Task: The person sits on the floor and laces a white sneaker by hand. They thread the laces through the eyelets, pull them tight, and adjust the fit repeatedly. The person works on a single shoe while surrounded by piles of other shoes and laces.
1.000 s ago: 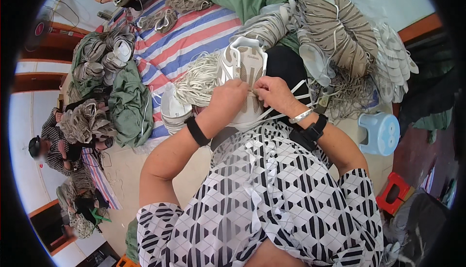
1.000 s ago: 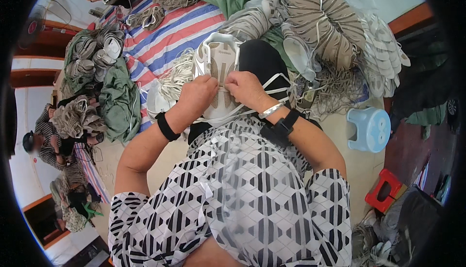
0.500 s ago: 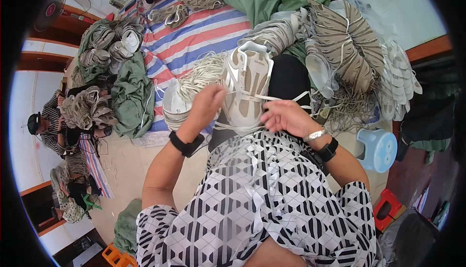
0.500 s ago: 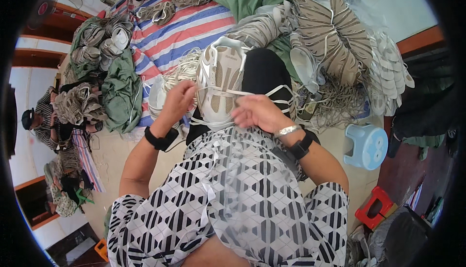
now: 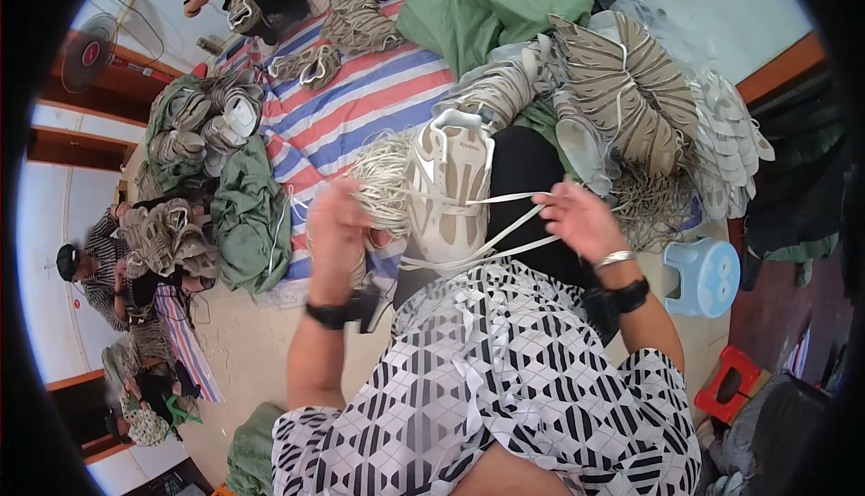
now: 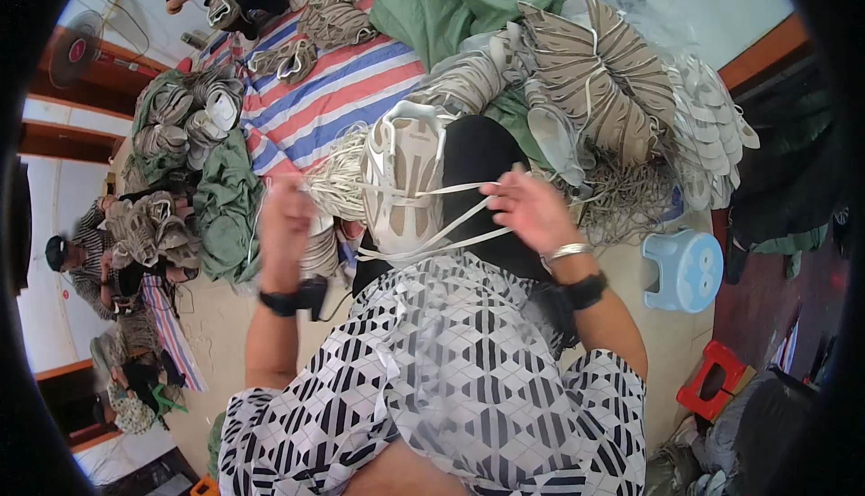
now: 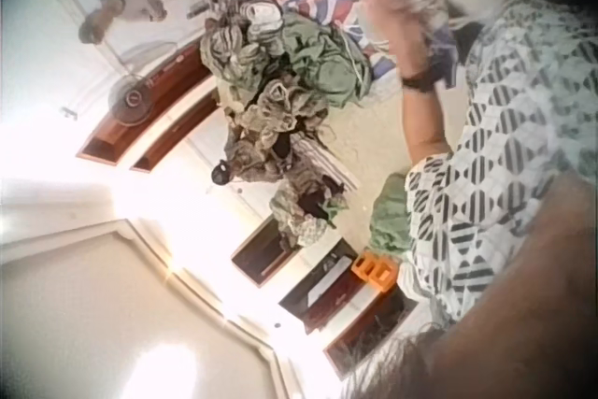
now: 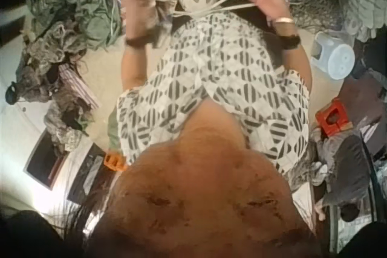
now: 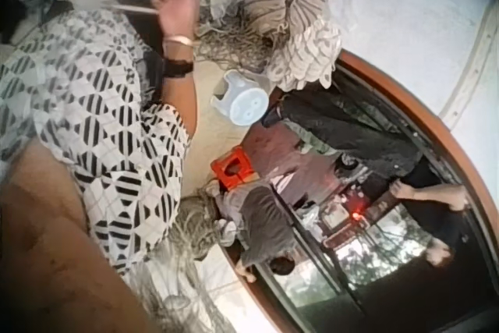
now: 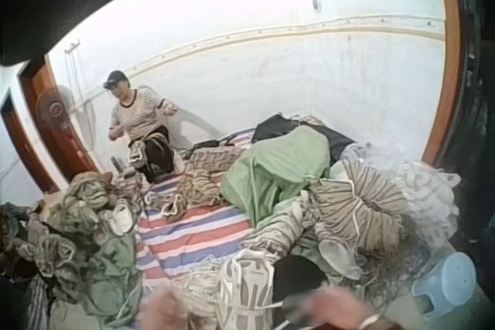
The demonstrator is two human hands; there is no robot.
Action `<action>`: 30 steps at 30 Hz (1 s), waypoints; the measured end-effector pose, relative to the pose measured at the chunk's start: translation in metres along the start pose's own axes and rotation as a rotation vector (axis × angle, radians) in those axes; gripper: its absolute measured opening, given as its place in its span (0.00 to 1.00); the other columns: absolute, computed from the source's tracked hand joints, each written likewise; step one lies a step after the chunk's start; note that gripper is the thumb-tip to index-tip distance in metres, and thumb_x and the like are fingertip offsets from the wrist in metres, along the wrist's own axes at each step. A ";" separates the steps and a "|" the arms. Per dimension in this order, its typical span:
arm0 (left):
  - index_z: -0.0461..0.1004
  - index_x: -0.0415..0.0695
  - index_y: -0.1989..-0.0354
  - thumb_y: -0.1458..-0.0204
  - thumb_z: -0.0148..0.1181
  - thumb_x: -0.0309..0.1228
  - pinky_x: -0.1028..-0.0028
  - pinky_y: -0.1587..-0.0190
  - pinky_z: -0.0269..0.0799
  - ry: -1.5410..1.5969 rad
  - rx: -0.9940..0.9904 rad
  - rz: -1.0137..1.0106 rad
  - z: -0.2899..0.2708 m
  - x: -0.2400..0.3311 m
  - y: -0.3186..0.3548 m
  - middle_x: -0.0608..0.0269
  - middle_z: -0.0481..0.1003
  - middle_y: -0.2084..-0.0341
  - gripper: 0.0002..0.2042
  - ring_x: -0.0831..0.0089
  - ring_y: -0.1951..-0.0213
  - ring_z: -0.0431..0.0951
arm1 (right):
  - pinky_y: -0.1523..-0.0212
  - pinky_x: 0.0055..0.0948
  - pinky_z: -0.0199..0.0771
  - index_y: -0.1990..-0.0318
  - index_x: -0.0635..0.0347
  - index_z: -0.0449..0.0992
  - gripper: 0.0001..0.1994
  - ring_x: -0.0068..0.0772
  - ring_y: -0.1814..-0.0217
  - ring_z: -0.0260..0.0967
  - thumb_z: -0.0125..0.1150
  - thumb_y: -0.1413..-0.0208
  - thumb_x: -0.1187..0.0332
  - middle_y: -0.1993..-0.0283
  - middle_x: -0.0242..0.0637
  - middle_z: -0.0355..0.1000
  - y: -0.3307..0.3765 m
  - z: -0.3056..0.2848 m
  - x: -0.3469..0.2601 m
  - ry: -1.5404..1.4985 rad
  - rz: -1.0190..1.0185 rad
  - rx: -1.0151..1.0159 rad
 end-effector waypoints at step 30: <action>0.71 0.41 0.50 0.49 0.51 0.26 0.80 0.66 0.65 -1.260 1.364 0.244 -0.403 0.415 0.197 0.73 0.67 0.74 0.17 0.79 0.70 0.67 | 0.61 0.36 0.71 0.54 0.60 0.77 0.17 0.36 0.63 0.73 0.60 0.49 0.60 0.63 0.41 0.76 0.362 -0.395 -0.231 0.908 -0.238 1.595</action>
Point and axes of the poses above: each hand's wrist, its own y-axis away from the middle knuckle, its own z-axis out of the palm, x = y × z, the point moved 1 cm from there along -y, towards the middle knuckle
